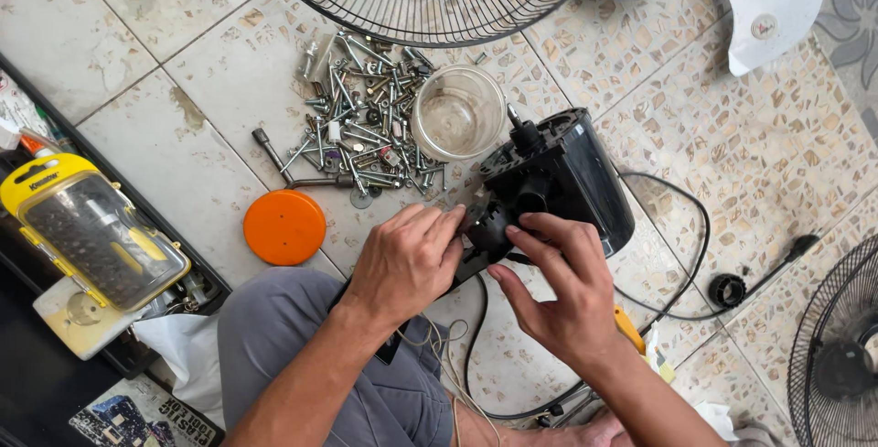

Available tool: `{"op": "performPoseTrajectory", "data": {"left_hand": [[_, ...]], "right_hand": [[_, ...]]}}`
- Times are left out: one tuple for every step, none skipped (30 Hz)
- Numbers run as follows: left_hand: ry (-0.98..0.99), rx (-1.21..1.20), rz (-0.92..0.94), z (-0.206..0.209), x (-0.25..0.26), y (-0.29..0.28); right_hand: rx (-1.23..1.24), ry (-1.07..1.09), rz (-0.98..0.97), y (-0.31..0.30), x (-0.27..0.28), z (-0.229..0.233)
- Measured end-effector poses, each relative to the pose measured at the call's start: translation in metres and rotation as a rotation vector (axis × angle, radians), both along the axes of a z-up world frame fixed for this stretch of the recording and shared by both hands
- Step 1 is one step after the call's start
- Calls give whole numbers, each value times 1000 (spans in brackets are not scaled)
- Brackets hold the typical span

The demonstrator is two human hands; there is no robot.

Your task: The person sits on the floor and assembles an electric fan. They attach the motor housing to the stand, secure it with screws using a screwdriver and wrench, then brush the fan cage before fitting it onto the motor assembly.

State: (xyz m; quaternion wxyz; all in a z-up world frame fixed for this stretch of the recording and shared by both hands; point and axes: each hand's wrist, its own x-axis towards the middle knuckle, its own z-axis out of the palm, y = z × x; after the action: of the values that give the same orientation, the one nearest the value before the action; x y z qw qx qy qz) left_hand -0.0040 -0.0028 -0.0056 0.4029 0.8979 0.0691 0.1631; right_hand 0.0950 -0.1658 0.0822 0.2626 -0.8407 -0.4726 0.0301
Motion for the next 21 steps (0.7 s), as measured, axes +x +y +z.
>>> {"op": "performPoseTrajectory", "data": {"left_hand": [[0,2,-13,0,0,1],[0,3,-26,1,-1,2],[-2,2,-29,1,-1,2],[10,23,-53,3,-1,3],[21,47,-68,4,-1,4],[31,70,-83,5,0,5],[43,72,-101,5,-1,6],[54,73,-119,6,-1,7],[66,72,-137,6,-2,9],[59,69,-139,6,-2,10],[52,67,-142,6,-2,10],[45,64,-145,7,-3,11],[73,62,-159,7,-3,10],[100,59,-172,8,-4,10],[124,63,-185,9,-3,11],[120,53,-193,11,-2,12],[119,41,-195,13,-2,12],[118,29,-196,14,-3,12],[109,15,-186,16,-4,13],[100,1,-177,17,-4,14],[89,-13,-166,18,-4,15]], "right_hand": [[14,-28,3,-3,-3,-6],[28,-56,7,-5,-5,-10],[40,-25,13,-7,-5,-12],[52,6,20,-7,-5,-13],[67,35,35,-6,-3,-14],[71,43,43,-5,-1,-13],[74,56,47,-5,-2,-12],[77,70,51,-6,-2,-11],[66,77,49,-5,-2,-11],[54,85,46,-5,-3,-12],[43,92,43,-6,-3,-13],[51,84,52,-7,-2,-15],[54,78,60,-8,-1,-17],[57,72,68,-10,0,-18],[57,75,73,-10,0,-20],[56,78,79,-10,1,-20],[53,84,92,-11,0,-21],[47,74,84,-10,-1,-22],[43,61,70,-10,-2,-23],[38,49,56,-9,-4,-24],[42,49,44,-9,-6,-25]]}}
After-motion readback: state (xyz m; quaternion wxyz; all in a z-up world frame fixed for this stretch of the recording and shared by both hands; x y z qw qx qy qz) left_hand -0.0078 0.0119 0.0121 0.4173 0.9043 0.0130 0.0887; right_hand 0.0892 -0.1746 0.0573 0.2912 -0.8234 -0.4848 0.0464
